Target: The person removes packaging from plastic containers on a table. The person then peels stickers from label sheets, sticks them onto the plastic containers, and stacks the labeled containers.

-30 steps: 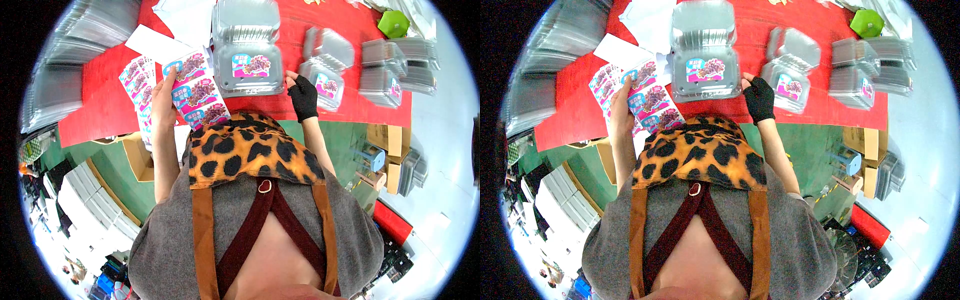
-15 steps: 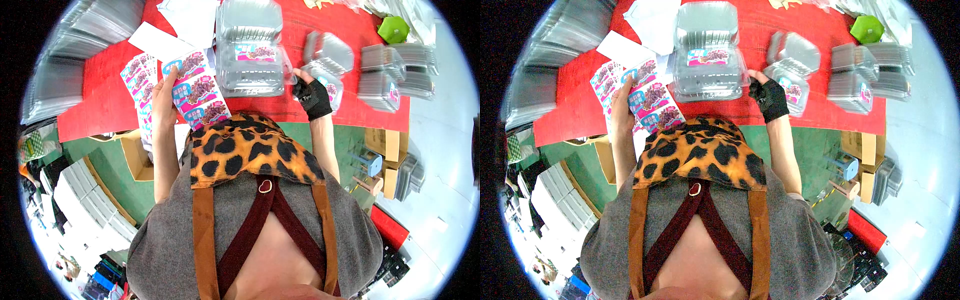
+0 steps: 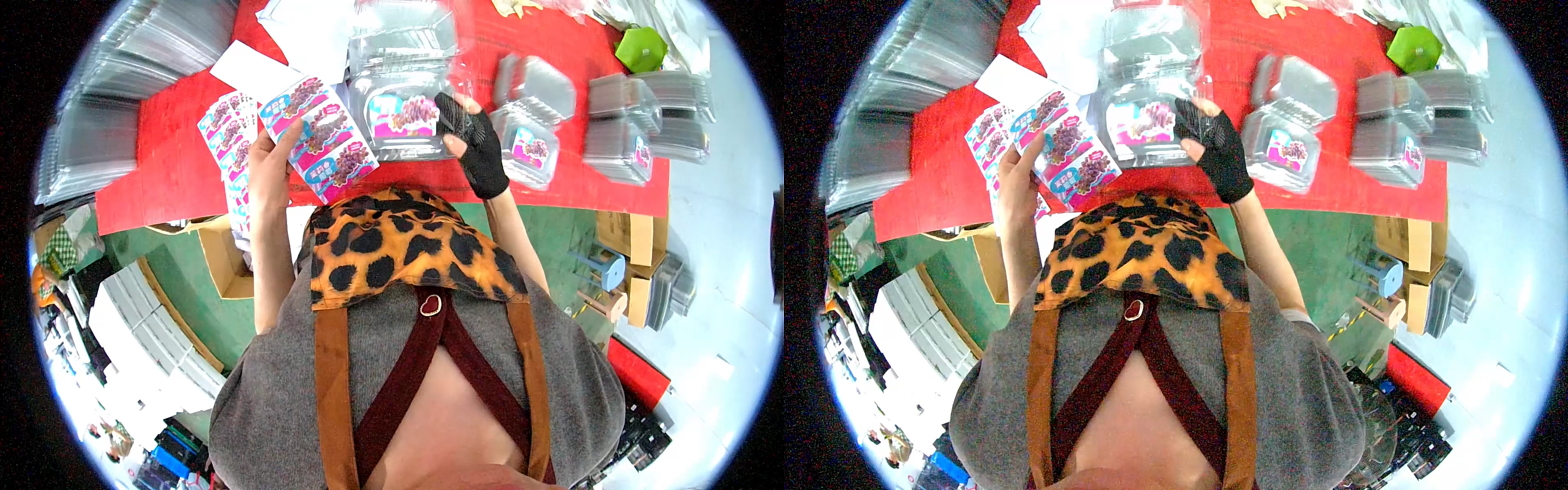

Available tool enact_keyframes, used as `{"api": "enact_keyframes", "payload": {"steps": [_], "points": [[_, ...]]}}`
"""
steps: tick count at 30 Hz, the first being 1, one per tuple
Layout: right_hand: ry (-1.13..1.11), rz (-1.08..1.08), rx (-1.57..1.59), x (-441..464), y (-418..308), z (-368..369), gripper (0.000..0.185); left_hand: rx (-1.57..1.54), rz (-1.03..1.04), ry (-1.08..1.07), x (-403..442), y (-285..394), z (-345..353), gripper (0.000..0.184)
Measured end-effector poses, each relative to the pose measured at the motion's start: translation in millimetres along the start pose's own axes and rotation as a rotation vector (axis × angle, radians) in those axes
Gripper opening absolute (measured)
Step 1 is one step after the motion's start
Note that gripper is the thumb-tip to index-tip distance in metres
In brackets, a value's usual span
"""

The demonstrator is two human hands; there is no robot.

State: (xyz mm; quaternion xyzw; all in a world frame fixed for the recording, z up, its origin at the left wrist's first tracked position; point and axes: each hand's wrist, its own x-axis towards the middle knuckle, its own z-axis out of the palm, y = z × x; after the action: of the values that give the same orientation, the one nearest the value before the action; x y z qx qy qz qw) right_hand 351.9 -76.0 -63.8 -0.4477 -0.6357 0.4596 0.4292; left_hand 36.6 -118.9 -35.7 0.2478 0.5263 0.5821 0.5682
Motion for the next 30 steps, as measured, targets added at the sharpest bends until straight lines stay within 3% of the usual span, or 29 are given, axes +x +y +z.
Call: {"api": "enact_keyframes", "payload": {"steps": [2,8,14,18,20,22,23,24,26,28,30], "points": [[-0.073,-0.094,-0.099,-5,-2,-13,0.057,-0.014,0.014,-0.008,1,-1,2,0.025],[0.380,0.123,0.632,-25,30,-116,0.047,0.060,0.050,-0.024,-5,8,7,0.029],[0.199,0.346,1.126,-71,115,-235,0.038,0.143,0.011,-0.087,-3,12,17,0.028],[0.781,0.552,0.829,-75,114,-227,0.038,0.187,0.022,-0.192,-6,12,27,0.030],[0.952,0.570,0.337,-80,117,-225,0.037,0.200,0.035,-0.272,-7,10,33,0.031],[0.913,0.481,-0.469,-82,126,-220,0.035,0.243,0.050,-0.347,-10,10,35,0.030],[0.858,0.440,-1.024,-71,86,-192,0.038,0.281,0.055,-0.365,-13,10,37,0.029],[0.917,0.161,-1.144,-61,80,-178,0.035,0.318,0.060,-0.382,-16,9,40,0.029],[0.800,0.070,-0.475,-31,48,-140,0.030,0.347,0.052,-0.412,-25,16,50,0.028],[0.482,-0.141,-0.471,-10,-2,-83,0.026,0.412,0.074,-0.475,-27,20,56,0.028],[0.173,-0.056,-0.356,-6,-61,-26,0.026,0.469,0.068,-0.541,-29,23,58,0.027]]}}
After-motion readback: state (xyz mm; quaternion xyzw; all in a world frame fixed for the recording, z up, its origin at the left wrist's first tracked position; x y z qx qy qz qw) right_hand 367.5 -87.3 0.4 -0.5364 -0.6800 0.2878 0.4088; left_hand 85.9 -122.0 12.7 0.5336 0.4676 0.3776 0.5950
